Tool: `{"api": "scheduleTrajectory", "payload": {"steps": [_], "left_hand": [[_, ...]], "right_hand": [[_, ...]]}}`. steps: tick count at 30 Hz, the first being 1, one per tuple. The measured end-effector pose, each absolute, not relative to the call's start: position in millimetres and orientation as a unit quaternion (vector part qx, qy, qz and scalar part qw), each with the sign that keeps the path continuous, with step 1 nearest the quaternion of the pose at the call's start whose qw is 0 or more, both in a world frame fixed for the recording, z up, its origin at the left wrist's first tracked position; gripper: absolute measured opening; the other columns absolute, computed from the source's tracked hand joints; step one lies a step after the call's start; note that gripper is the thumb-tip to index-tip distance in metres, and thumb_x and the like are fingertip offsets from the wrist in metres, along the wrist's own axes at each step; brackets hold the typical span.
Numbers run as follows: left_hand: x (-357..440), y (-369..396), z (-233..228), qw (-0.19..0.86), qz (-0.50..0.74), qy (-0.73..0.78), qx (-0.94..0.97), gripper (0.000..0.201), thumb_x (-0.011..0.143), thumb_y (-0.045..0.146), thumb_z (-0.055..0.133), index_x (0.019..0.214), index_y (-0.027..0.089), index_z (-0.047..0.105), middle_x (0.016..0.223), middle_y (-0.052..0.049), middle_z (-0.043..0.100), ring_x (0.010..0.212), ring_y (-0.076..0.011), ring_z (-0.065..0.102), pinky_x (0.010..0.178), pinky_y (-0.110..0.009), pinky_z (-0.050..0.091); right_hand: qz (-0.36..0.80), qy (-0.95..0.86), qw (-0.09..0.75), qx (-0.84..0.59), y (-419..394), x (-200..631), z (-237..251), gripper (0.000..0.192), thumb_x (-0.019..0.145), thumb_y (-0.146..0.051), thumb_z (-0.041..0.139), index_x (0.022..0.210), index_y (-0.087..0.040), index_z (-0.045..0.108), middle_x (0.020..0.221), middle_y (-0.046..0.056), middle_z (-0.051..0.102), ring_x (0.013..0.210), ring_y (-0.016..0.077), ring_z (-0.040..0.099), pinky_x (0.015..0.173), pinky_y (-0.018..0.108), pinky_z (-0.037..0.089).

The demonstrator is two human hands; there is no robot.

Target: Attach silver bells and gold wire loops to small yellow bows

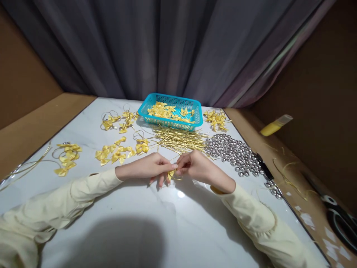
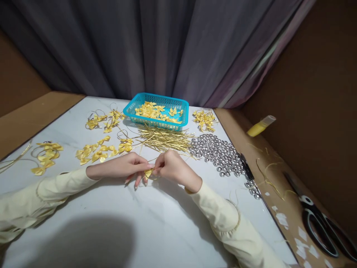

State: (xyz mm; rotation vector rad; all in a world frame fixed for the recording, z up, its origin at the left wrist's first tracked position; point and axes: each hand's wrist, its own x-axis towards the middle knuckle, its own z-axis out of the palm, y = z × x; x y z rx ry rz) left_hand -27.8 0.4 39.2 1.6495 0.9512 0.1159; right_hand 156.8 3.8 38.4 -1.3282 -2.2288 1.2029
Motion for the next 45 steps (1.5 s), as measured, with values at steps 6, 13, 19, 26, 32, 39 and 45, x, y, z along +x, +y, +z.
{"api": "scheduleTrajectory", "payload": {"steps": [6, 13, 19, 26, 32, 39, 45], "left_hand": [[-27, -2, 38, 0.580, 0.051, 0.405, 0.705, 0.036, 0.085, 0.041, 0.046, 0.079, 0.012, 0.066, 0.057, -0.002, 0.062, 0.041, -0.0069, 0.048, 0.040, -0.016, 0.039], [-29, -3, 41, 0.573, 0.056, 0.401, 0.713, 0.035, 0.087, 0.040, 0.044, 0.076, 0.012, 0.063, 0.059, -0.003, 0.064, 0.039, -0.0057, 0.047, 0.039, -0.016, 0.039], [-31, -1, 39, 0.576, 0.074, 0.390, 0.715, 0.033, 0.087, 0.038, 0.045, 0.079, 0.012, 0.063, 0.065, -0.004, 0.067, 0.039, -0.0055, 0.047, 0.039, -0.016, 0.039], [-33, 3, 39, 0.588, 0.074, 0.394, 0.703, 0.032, 0.087, 0.038, 0.047, 0.079, 0.012, 0.063, 0.065, -0.004, 0.068, 0.038, -0.0055, 0.047, 0.038, -0.016, 0.038], [-36, 6, 35, 0.608, 0.072, 0.381, 0.693, 0.031, 0.086, 0.037, 0.047, 0.077, 0.012, 0.063, 0.066, -0.005, 0.069, 0.038, -0.0064, 0.049, 0.038, -0.017, 0.038], [-35, 5, 35, 0.618, 0.063, 0.379, 0.685, 0.029, 0.085, 0.034, 0.047, 0.077, 0.012, 0.064, 0.068, -0.006, 0.069, 0.040, -0.0066, 0.050, 0.040, -0.017, 0.039], [-35, 4, 39, 0.606, 0.059, 0.386, 0.693, 0.033, 0.086, 0.041, 0.047, 0.079, 0.013, 0.064, 0.068, -0.005, 0.069, 0.041, -0.0068, 0.050, 0.040, -0.017, 0.040]], "right_hand": [[0.386, -0.777, 0.135, -0.478, 1, 156, 42, 0.013, 0.062, -0.002, 0.061, 0.061, -0.011, 0.070, 0.063, 0.004, 0.066, 0.060, 0.0118, 0.056, 0.056, 0.020, 0.040], [0.378, -0.779, 0.133, -0.482, 1, 155, 47, 0.013, 0.063, -0.002, 0.061, 0.061, -0.011, 0.070, 0.063, 0.005, 0.066, 0.060, 0.0120, 0.056, 0.057, 0.021, 0.040], [0.406, -0.767, 0.140, -0.477, 6, 160, 43, 0.008, 0.064, -0.007, 0.063, 0.061, -0.010, 0.070, 0.069, 0.005, 0.068, 0.067, 0.0137, 0.058, 0.058, 0.021, 0.042], [0.420, -0.755, 0.152, -0.480, 6, 161, 42, 0.007, 0.066, -0.008, 0.062, 0.064, -0.012, 0.067, 0.065, 0.003, 0.065, 0.060, 0.0117, 0.058, 0.054, 0.020, 0.041], [0.302, -0.816, 0.146, -0.471, -7, 154, 50, 0.018, 0.065, 0.001, 0.055, 0.067, -0.013, 0.065, 0.071, 0.003, 0.063, 0.063, 0.0109, 0.056, 0.059, 0.021, 0.039], [0.280, -0.844, 0.136, -0.438, -11, 152, 51, 0.022, 0.065, 0.005, 0.052, 0.065, -0.012, 0.067, 0.073, 0.004, 0.063, 0.062, 0.0105, 0.053, 0.061, 0.021, 0.038], [0.406, -0.775, 0.184, -0.448, 2, 158, 45, 0.012, 0.064, -0.004, 0.063, 0.058, -0.014, 0.066, 0.071, 0.003, 0.066, 0.070, 0.0144, 0.058, 0.064, 0.023, 0.043]]}}
